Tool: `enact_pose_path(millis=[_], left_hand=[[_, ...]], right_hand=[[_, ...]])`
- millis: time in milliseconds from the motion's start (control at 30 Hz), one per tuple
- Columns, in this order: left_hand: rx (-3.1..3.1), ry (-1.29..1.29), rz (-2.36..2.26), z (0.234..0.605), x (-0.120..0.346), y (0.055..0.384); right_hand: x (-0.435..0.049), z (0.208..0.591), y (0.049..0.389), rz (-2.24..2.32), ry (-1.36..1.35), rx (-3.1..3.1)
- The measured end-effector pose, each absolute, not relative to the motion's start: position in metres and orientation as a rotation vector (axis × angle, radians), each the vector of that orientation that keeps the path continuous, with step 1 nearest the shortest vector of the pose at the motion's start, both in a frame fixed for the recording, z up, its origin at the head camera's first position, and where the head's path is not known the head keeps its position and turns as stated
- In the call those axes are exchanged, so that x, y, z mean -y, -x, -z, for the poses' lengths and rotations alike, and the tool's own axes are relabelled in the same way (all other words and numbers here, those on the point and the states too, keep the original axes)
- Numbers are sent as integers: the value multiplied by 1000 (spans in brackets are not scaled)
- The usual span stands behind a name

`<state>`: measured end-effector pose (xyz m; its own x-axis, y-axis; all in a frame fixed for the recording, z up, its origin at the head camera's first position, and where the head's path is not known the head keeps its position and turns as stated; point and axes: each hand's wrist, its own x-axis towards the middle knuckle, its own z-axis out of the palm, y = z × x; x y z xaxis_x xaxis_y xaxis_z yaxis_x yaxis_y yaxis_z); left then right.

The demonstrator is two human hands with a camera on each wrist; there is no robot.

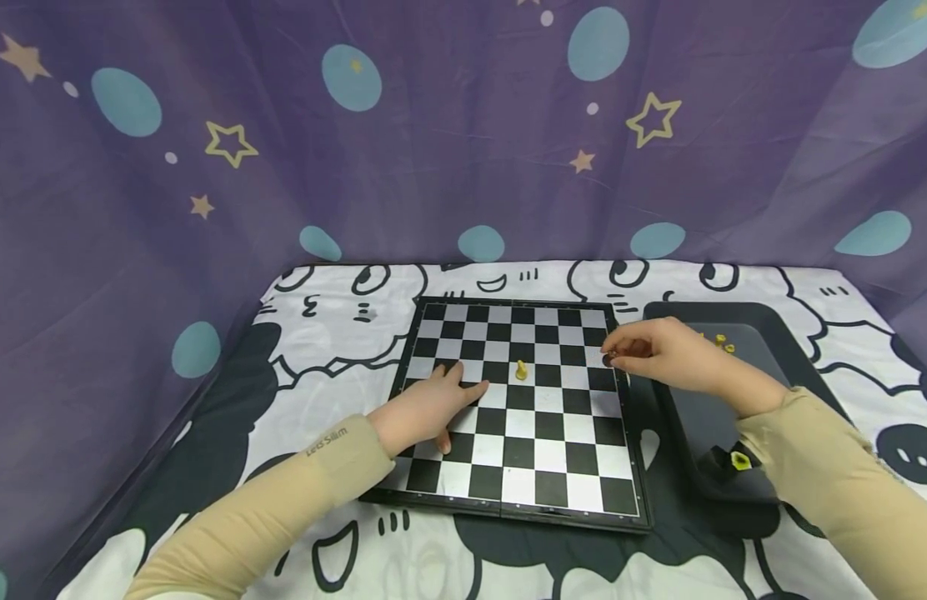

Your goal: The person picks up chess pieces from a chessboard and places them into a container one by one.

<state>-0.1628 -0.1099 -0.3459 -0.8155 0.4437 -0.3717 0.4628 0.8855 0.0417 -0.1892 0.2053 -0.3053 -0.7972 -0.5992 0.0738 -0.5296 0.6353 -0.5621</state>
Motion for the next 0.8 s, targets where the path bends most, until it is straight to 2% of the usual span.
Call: enact_pose_path(millis=[800], left_hand=[[-2680, -677, 65, 345, 110, 163]], right_hand=[[-272, 326, 206, 791, 648, -2886]])
